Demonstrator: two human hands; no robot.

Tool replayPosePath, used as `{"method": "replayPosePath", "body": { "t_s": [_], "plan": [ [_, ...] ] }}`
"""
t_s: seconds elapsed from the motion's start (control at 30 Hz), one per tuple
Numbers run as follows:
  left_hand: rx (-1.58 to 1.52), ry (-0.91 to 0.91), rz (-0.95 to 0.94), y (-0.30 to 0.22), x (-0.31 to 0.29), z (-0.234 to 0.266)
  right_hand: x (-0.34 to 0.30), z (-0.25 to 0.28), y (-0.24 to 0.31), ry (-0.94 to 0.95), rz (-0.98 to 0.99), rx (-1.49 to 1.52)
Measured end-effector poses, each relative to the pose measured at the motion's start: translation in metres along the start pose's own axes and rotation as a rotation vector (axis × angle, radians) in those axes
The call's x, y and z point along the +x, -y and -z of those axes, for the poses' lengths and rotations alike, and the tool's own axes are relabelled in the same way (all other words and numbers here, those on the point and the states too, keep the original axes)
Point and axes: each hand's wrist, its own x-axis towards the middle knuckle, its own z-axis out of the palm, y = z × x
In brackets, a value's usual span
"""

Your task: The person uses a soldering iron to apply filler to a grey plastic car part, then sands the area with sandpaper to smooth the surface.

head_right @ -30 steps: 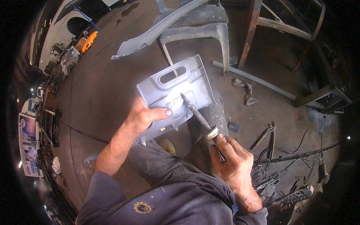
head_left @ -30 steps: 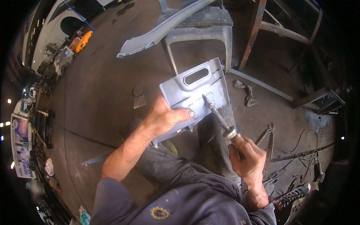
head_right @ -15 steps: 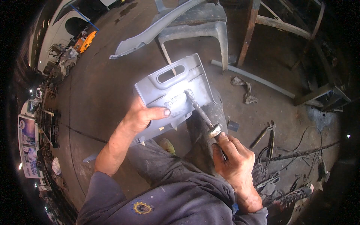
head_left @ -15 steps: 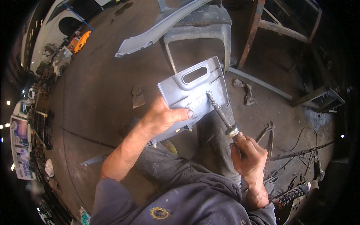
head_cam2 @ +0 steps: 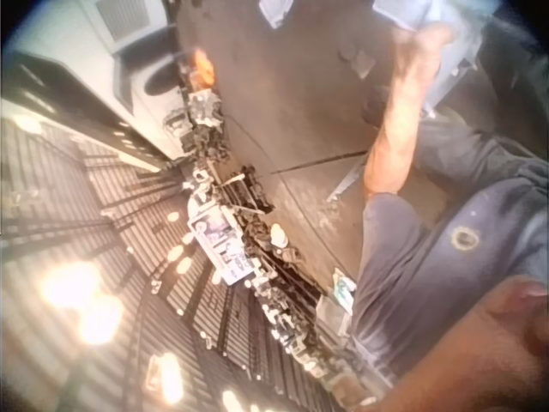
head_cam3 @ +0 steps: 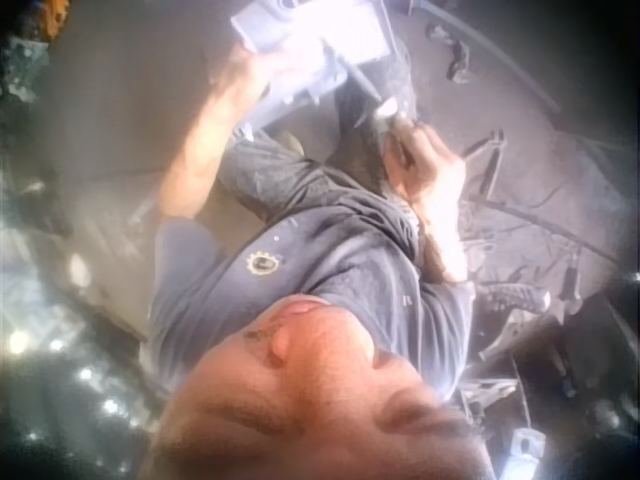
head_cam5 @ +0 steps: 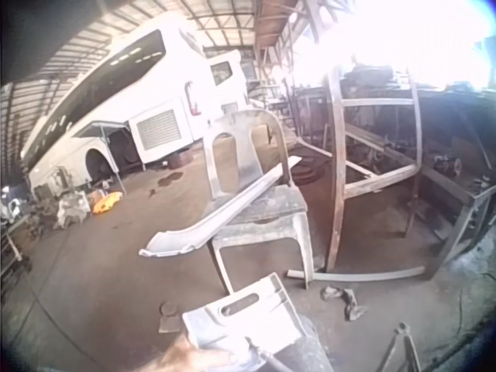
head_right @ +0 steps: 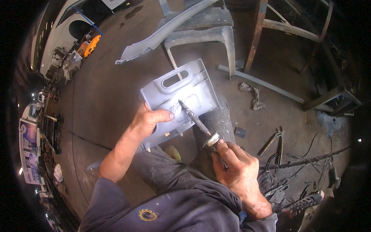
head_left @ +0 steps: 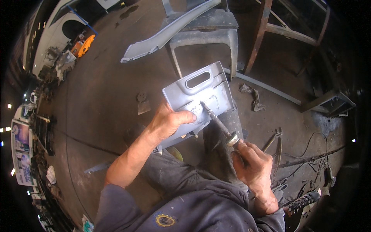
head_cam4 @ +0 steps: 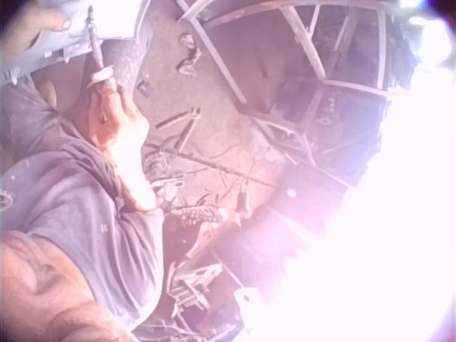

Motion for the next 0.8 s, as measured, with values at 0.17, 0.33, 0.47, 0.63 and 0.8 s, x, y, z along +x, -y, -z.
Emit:
{"method": "replayPosePath", "body": {
  "t_s": [0.17, 0.33, 0.47, 0.63, 0.8],
  "plan": [
    [0.202, -0.085, 0.17, -0.004, -0.001, -0.002, 0.001, 0.011, -0.01, 0.0, -0.003, -0.085],
    [-0.011, -0.291, 0.003, 0.006, -0.002, 0.015, -0.027, 0.005, -0.071, -0.237, -0.266, 0.181],
    [0.037, -0.355, 0.003, 0.011, -0.006, 0.035, -0.069, 0.055, -0.132, -0.615, -0.746, 0.349],
    [0.081, -0.419, -0.041, 0.015, -0.019, 0.072, -0.108, 0.066, -0.168, -0.701, -0.795, 0.172],
    [-0.3, -0.365, 0.079, -0.006, -0.023, 0.107, -0.105, 0.05, -0.182, -0.486, -0.773, -0.121]
  ]
}}
